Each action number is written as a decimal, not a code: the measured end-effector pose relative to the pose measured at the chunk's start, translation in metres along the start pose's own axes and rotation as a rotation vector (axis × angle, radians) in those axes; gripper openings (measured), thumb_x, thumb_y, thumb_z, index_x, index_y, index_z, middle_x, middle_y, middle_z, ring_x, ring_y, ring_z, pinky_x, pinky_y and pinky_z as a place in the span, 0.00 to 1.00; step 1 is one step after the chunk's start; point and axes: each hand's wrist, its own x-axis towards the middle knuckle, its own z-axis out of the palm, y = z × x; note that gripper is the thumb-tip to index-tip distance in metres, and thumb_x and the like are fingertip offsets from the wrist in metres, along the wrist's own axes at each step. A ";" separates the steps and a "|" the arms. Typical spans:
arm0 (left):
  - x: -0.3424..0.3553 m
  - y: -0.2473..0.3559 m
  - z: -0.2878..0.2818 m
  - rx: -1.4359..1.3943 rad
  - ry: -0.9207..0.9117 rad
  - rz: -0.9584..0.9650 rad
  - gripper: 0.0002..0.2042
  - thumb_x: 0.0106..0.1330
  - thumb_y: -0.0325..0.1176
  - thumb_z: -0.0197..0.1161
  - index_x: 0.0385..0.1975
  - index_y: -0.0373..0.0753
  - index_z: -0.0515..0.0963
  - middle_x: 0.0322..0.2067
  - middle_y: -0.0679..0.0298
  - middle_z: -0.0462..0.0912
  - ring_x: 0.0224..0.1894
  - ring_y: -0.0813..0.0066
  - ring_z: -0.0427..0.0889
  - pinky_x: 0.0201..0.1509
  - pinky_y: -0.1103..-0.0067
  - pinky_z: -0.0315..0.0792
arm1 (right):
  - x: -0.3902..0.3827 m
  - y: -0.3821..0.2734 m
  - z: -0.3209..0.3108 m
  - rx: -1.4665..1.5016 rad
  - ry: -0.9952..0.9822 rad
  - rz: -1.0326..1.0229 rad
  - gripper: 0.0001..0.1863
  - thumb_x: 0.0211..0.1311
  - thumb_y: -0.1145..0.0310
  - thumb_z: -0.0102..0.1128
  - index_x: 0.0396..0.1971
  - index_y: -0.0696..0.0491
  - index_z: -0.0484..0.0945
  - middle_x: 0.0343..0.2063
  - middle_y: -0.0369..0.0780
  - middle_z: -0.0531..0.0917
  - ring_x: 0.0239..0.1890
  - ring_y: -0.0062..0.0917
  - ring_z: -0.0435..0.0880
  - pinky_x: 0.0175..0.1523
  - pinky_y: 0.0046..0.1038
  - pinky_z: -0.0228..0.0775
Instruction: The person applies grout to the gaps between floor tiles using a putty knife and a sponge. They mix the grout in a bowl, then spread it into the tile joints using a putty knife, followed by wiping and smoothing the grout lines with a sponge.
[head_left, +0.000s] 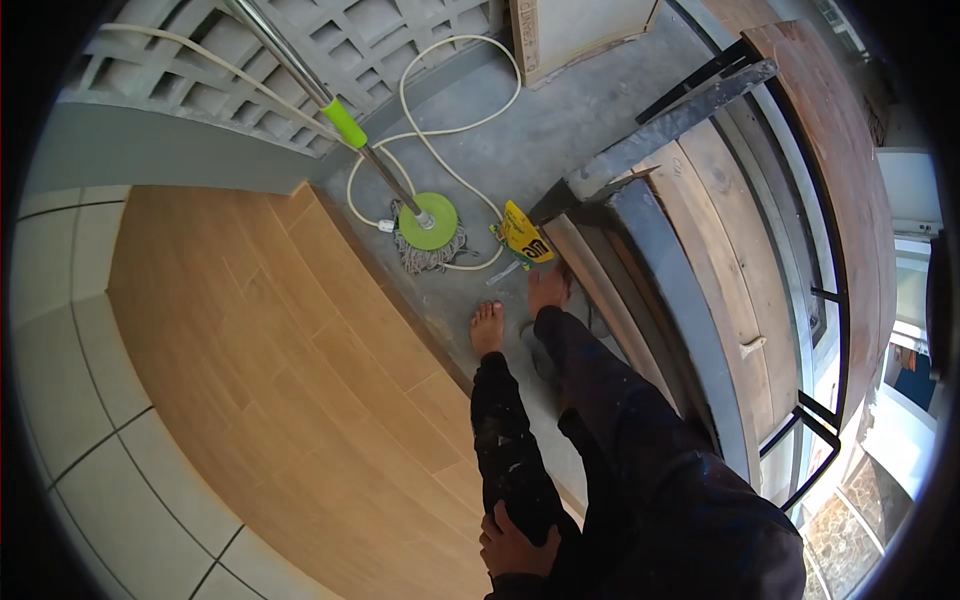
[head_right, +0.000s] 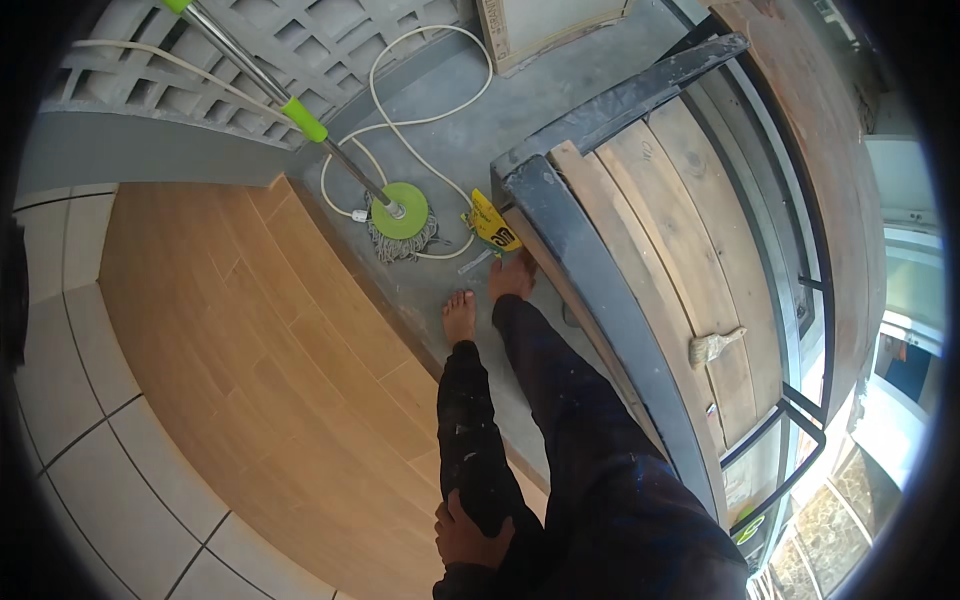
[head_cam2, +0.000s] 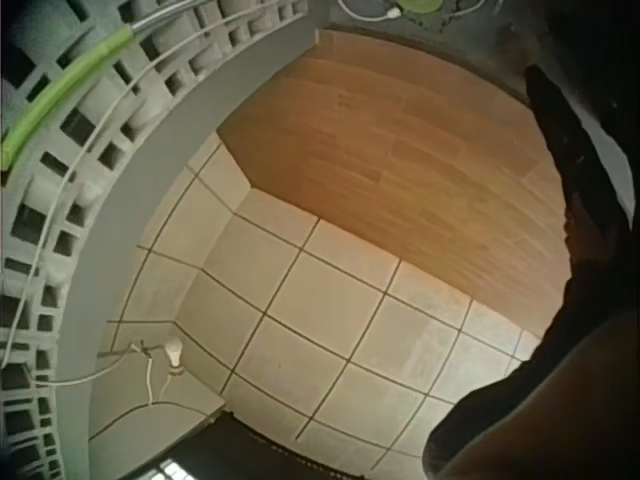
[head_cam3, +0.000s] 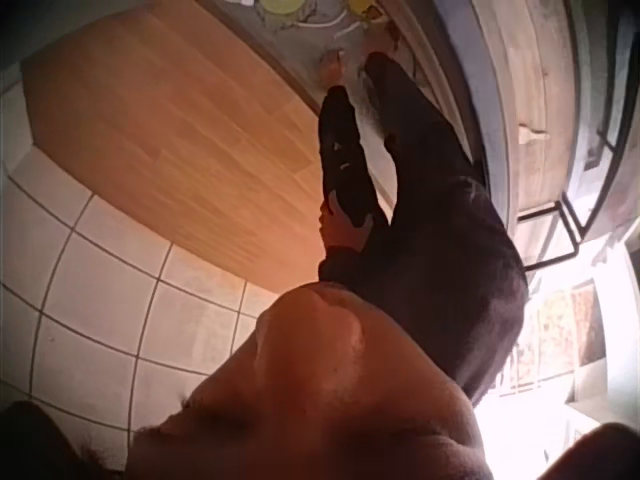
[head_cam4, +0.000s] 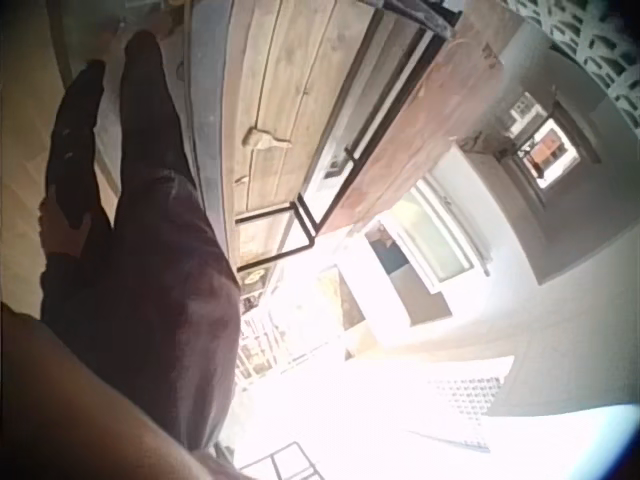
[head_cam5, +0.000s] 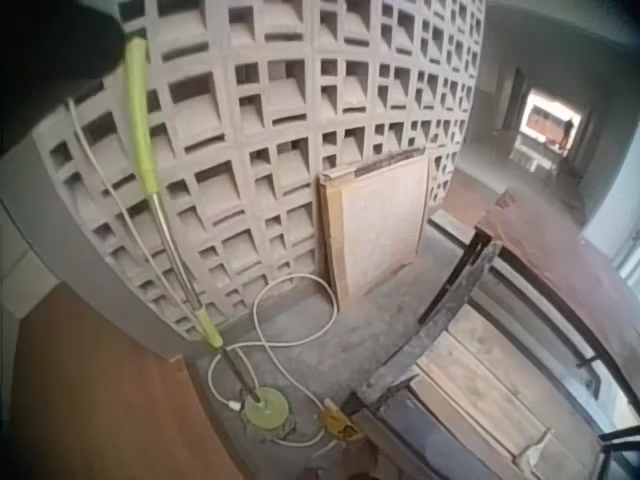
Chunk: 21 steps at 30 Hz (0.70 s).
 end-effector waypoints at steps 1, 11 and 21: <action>0.003 -0.006 -0.021 0.020 -0.014 -0.028 0.53 0.50 0.57 0.78 0.74 0.42 0.56 0.66 0.48 0.66 0.65 0.45 0.72 0.62 0.52 0.74 | 0.013 -0.017 0.016 -0.078 -0.068 0.027 0.29 0.69 0.58 0.61 0.65 0.57 0.71 0.62 0.51 0.77 0.68 0.47 0.71 0.72 0.47 0.59; 0.070 -0.013 -0.116 0.129 -0.114 0.039 0.50 0.49 0.56 0.78 0.70 0.41 0.60 0.63 0.50 0.67 0.65 0.48 0.73 0.63 0.55 0.75 | -0.010 -0.020 -0.014 -0.008 -0.280 -0.255 0.06 0.62 0.70 0.59 0.37 0.51 0.83 0.33 0.45 0.85 0.39 0.46 0.84 0.53 0.45 0.70; 0.120 0.000 -0.165 0.558 0.006 0.836 0.38 0.55 0.51 0.76 0.63 0.36 0.73 0.60 0.47 0.74 0.63 0.47 0.74 0.67 0.58 0.72 | -0.220 0.011 -0.391 0.190 -0.301 -0.290 0.08 0.67 0.63 0.61 0.41 0.47 0.81 0.37 0.43 0.87 0.44 0.39 0.87 0.59 0.43 0.68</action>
